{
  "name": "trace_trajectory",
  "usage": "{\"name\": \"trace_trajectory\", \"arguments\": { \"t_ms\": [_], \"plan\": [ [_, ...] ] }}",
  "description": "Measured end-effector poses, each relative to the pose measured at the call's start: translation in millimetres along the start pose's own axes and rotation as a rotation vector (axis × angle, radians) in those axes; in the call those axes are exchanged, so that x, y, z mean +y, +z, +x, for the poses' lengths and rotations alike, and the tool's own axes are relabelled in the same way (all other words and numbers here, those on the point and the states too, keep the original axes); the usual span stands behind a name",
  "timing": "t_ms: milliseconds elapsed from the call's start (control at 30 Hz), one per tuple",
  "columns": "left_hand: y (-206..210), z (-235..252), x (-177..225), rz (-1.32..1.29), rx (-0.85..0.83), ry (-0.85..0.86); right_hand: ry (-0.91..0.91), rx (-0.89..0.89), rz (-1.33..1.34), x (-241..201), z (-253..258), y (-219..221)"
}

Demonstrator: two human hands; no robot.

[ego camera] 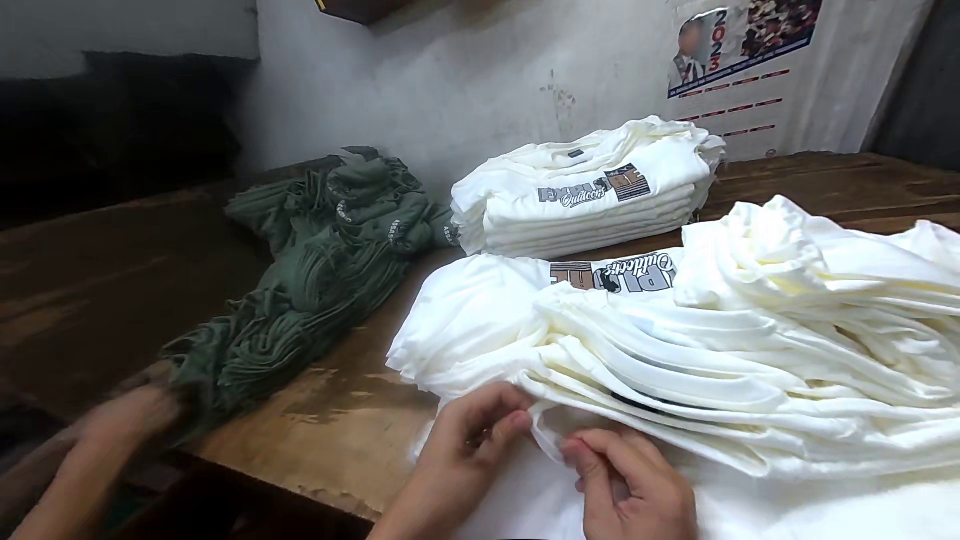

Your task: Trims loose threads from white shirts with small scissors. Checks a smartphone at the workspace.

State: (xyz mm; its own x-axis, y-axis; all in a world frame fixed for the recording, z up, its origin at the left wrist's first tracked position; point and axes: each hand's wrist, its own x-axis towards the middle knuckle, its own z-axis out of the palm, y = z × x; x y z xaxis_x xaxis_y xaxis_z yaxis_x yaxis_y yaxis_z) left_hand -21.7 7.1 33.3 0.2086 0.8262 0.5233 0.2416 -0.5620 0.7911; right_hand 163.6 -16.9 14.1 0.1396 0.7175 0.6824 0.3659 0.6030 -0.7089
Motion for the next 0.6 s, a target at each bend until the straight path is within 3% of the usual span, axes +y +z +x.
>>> {"name": "trace_trajectory", "arguments": {
  "t_ms": [167, 333, 433, 500, 600],
  "plan": [
    [1, -16, 18, 0.558, 0.148, 0.212, -0.133, 0.058, 0.055, 7, -16, -8],
    [17, -18, 23, 0.860, 0.207, 0.388, -0.204, 0.061, 0.033, 9, -23, -4],
    [12, -12, 20, 0.873, 0.213, 0.381, -0.244, -0.055, -0.046, 8, -19, -14],
    [6, -6, 20, 0.770, 0.127, 0.332, -0.259, -0.101, -0.190, 4, -13, -24],
    [-1, 11, 16, 0.504, 0.002, 0.218, -0.250, -0.008, -0.346, -4, -1, -35]
  ]
}}
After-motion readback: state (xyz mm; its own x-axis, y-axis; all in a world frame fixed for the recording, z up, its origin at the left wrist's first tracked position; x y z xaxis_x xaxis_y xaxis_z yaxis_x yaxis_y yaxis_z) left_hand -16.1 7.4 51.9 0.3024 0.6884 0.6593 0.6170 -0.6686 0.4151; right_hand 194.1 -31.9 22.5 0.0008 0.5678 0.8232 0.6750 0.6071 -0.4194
